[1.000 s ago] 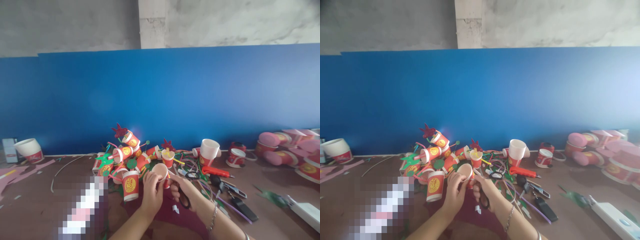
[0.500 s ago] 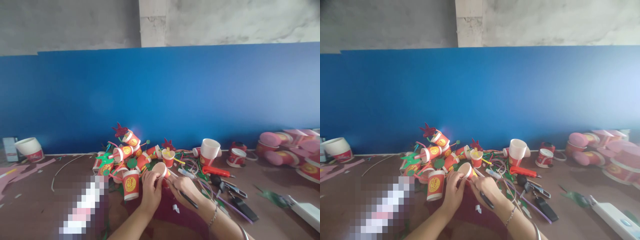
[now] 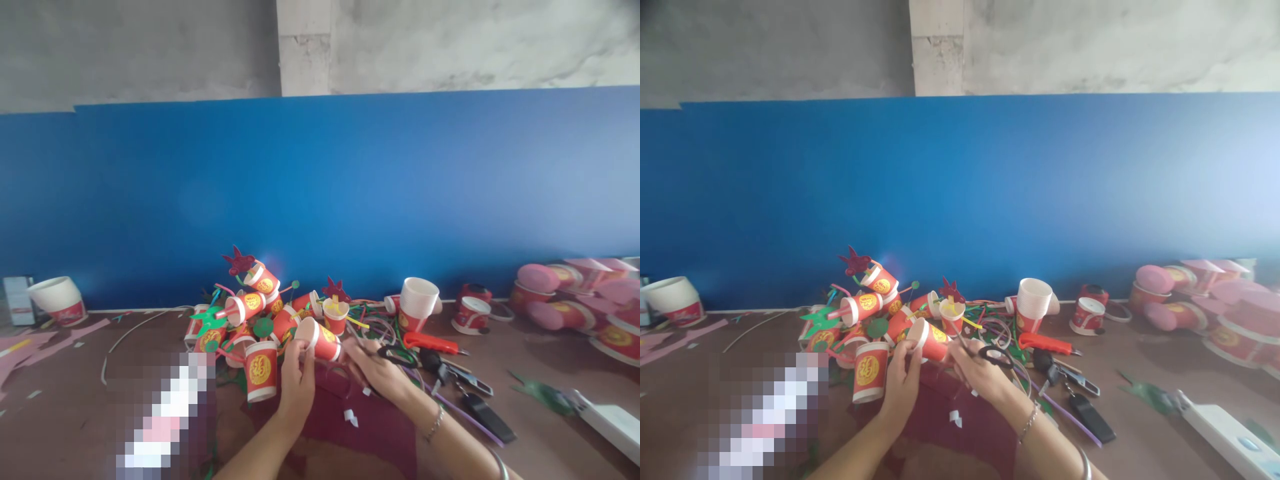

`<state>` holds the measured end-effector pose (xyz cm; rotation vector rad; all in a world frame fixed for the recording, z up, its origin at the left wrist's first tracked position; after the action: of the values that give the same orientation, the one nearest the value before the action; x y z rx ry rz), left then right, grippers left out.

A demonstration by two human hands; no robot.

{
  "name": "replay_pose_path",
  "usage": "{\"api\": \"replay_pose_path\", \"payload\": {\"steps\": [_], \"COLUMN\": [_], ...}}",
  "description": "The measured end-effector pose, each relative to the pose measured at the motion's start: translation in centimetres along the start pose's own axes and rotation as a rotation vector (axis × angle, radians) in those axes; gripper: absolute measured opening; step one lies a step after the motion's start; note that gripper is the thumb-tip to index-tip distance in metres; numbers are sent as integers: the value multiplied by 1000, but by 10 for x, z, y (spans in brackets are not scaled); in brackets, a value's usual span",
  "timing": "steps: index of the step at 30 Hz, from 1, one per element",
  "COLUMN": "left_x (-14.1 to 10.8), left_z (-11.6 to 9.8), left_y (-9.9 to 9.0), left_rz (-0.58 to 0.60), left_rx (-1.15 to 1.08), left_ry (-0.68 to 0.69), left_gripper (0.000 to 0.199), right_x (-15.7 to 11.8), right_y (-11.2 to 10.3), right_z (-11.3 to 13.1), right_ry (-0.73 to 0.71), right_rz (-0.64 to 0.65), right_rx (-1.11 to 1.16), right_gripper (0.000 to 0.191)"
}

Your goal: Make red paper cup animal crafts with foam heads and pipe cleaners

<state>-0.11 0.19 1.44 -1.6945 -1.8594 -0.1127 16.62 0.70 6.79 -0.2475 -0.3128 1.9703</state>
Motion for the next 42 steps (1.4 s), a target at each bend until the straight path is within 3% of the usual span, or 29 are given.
{"api": "replay_pose_path", "payload": {"steps": [2,5,7,13,16,19,23,27,31,34,39,42], "left_x": [-2,-6,-7,-8,-10,-10,-6,-1,-1,-1,2,3], "left_z": [-3,-9,-10,-1,-1,-1,0,-2,-7,-6,1,5], "left_y": [-1,-2,-3,-2,1,7,14,12,9,9,4,2], "left_rz": [38,163,196,168,147,216,220,119,145,88,-159,-185], "left_rx": [-111,-267,-338,-333,-329,-386,-455,-418,-446,-424,-274,-202], "left_ry": [-16,41,88,81,33,-69,-156,-154,-89,-114,-165,-156], "left_gripper": [20,21,23,29,41,59,78,72,61,60,56,47], "right_x": [5,12,16,14,10,7,3,3,7,10,8,1], "right_y": [-1,0,4,19,21,20,19,20,16,11,11,14], "right_z": [-6,-16,-22,-29,-27,-25,-24,-23,-26,-30,-33,-27], "right_ry": [-28,-95,-106,-187,-198,-210,-320,-346,-249,-191,41,79], "right_rz": [-152,-298,-263,37,-44,-160,-127,-47,-192,-227,12,120], "right_rx": [100,67,43,201,90,-76,-240,-203,-20,-215,-778,-909], "right_gripper": [36,30,30,33,35,33,37,23,10,8,31,38]}}
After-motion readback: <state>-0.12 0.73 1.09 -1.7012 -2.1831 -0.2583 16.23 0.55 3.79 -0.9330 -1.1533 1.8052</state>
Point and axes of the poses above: each hand's wrist, its own x-axis towards the middle knuckle, its own y-axis out of the palm, z = x × y, the point moved 1 cm from there along x, towards the middle knuckle, and after that the axes turned 12 degrees about z, right-handed, at the moved point
